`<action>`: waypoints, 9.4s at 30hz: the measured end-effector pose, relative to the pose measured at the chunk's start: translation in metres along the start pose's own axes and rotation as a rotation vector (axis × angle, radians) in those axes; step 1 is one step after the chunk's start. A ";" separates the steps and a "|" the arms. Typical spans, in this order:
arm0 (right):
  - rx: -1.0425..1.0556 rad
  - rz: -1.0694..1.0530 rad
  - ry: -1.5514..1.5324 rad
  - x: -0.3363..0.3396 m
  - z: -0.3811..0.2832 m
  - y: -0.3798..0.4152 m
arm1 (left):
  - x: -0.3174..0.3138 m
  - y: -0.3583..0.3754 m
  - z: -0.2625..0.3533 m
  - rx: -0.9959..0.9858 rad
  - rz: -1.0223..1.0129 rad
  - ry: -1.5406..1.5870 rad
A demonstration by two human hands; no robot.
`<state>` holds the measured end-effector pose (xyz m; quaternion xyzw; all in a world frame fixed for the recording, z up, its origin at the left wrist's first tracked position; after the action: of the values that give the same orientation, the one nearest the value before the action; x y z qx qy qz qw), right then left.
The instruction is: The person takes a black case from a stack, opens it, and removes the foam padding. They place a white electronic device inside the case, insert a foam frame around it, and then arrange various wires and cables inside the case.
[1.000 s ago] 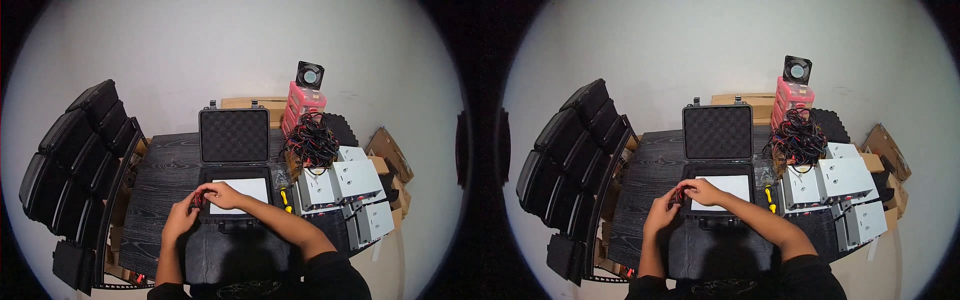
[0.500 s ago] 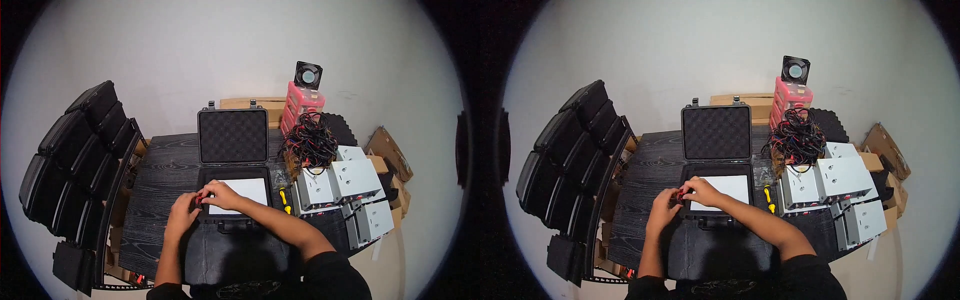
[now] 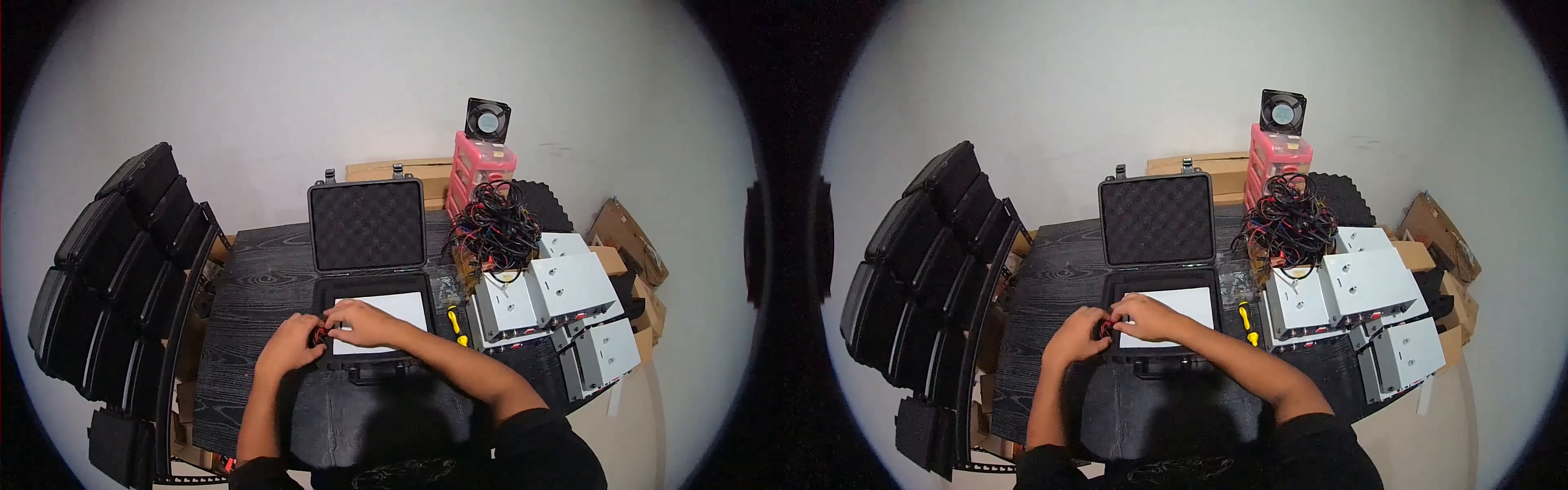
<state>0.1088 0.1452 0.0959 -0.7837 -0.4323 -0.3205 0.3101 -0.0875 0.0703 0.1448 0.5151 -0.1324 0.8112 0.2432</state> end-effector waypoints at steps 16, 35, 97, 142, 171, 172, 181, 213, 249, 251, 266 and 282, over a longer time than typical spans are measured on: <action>-0.967 0.715 0.602 0.332 0.062 0.194 | -0.032 -0.017 -0.008 0.017 0.126 -0.202; -0.374 1.058 0.550 0.343 0.029 0.201 | -0.035 -0.018 0.004 0.026 0.146 -0.282; -0.979 0.191 0.637 0.294 0.074 0.203 | -0.014 -0.040 0.070 -0.529 0.597 1.228; -0.203 0.152 -0.742 0.131 -0.096 0.056 | 0.003 -0.015 0.110 -0.458 0.060 0.767; -0.330 -0.178 -0.609 0.105 -0.097 0.090 | 0.002 -0.044 0.109 -0.155 0.403 -0.074; -0.343 -0.163 -0.566 0.109 -0.099 0.091 | 0.005 -0.042 0.112 -0.103 0.362 -0.090; -0.028 0.108 0.389 0.144 -0.113 0.088 | -0.006 -0.036 0.090 -0.318 -0.438 1.091; -0.250 -0.305 -0.301 0.084 -0.057 0.098 | 0.006 -0.034 0.072 -0.884 0.138 1.893; -0.014 0.178 0.575 0.132 -0.106 0.092 | -0.016 -0.035 0.086 -0.572 -0.538 1.457; -0.006 0.203 0.455 0.119 -0.089 0.089 | -0.014 -0.036 0.091 -0.626 -0.435 1.506; -0.355 -0.105 -1.474 0.004 -0.039 0.088 | -0.021 -0.056 0.088 -0.413 0.313 1.134; -0.406 -0.523 -1.594 0.083 -0.068 0.115 | -0.016 -0.051 0.076 -0.127 0.025 0.164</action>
<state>0.2292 0.0832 0.1767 -0.6904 -0.6218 0.1930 -0.3155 0.0037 0.0740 0.1611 0.4287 -0.1696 0.8436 0.2753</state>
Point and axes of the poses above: each hand's wrist, its own y-axis away from the middle knuckle, its own x-axis out of the back of the hand, z = x × y, the point moved 2 cm from there along -y, towards the middle knuckle, and after that the axes turned 12 degrees about -z, right-handed, at the moved point
